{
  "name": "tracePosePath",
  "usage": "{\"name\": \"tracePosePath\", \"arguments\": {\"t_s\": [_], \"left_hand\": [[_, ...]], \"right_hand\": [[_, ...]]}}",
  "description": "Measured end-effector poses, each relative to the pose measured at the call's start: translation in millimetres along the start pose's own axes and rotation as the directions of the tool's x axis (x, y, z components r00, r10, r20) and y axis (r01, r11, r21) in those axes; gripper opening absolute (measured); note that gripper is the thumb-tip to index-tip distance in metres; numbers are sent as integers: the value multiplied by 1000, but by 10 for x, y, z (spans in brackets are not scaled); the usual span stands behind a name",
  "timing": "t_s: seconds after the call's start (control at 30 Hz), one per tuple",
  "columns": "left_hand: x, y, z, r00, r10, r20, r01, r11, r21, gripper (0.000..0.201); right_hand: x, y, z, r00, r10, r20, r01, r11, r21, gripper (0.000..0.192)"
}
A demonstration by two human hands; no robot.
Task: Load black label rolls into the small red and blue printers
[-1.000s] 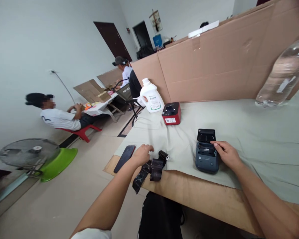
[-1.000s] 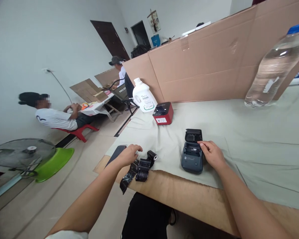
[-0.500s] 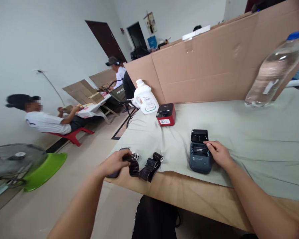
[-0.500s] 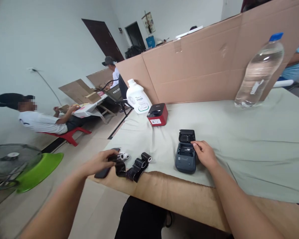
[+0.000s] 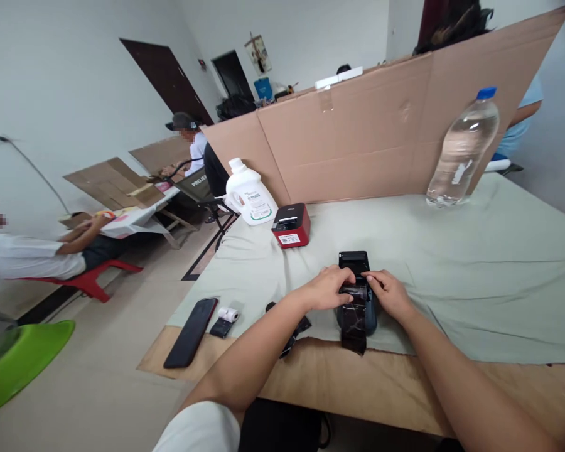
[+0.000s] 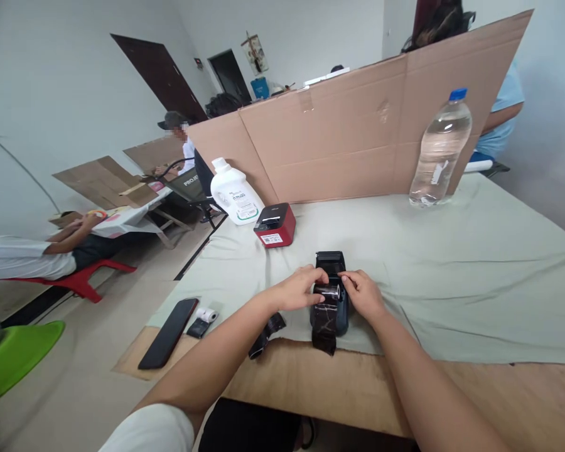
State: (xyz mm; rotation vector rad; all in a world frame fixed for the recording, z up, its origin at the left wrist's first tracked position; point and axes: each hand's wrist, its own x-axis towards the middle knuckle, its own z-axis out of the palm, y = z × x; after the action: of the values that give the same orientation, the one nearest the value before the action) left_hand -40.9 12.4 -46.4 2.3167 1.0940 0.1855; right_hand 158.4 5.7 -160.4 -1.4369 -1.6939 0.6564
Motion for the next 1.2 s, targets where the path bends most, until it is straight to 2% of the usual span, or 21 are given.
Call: {"name": "tracePosePath", "arguments": {"t_s": [0.07,0.17,0.27,0.37,0.43,0.53,0.6,0.63,0.7,0.77,0.8,0.87,0.93,1.0,1.1,1.2], "left_hand": [[150,-43,63,1000,-13,17,11,993,114,26],[225,-85,139,1000,-5,-12,7,981,193,25],[197,-122,225,994,15,-104,8,976,216,26],[149,-153,322,969,-22,-248,65,984,167,27],[126,-172,397,926,-60,-373,95,993,75,26],[111,-211,526,801,-158,-578,89,985,-147,28],[115,-253,616,730,-294,-617,57,926,-374,41],[122,-278,659,724,-364,-586,31,866,-499,49],[138,-328,738,759,-442,-478,-37,704,-709,64],[154,-372,801,786,-454,-419,-110,564,-819,69],[159,-388,825,781,-460,-422,-146,523,-840,69],[160,-408,857,748,-481,-458,-199,496,-845,65],[150,-414,870,736,-479,-479,-208,513,-833,57],[130,-418,874,746,-458,-483,-182,558,-810,48],[89,-432,877,742,-448,-499,-60,697,-715,42],[42,-441,861,786,-389,-481,92,842,-531,41]], "right_hand": [[5,-4,0,1000,1,-5,-1,1000,1,35],[11,-9,1,1000,14,-12,-13,1000,3,35],[8,-18,2,1000,23,-19,-23,1000,10,37],[2,-33,3,999,34,-30,-33,999,24,36],[2,-41,3,998,36,-50,-33,998,50,37],[6,-44,9,991,52,-125,-38,993,112,40],[5,-47,17,979,111,-169,-73,973,219,41],[2,-52,22,973,149,-174,-93,951,296,41],[-9,-74,26,967,201,-155,-115,891,439,45],[-22,-110,18,969,206,-133,-110,849,516,49],[-28,-130,10,971,201,-130,-104,843,528,50],[-32,-161,-10,973,187,-133,-91,847,523,51],[-25,-168,-25,975,181,-127,-95,863,495,51],[-15,-151,-29,976,185,-118,-120,900,419,50],[-17,-125,-31,983,157,-98,-142,980,141,44],[-53,-155,-45,997,76,-7,-76,983,-166,40]]}}
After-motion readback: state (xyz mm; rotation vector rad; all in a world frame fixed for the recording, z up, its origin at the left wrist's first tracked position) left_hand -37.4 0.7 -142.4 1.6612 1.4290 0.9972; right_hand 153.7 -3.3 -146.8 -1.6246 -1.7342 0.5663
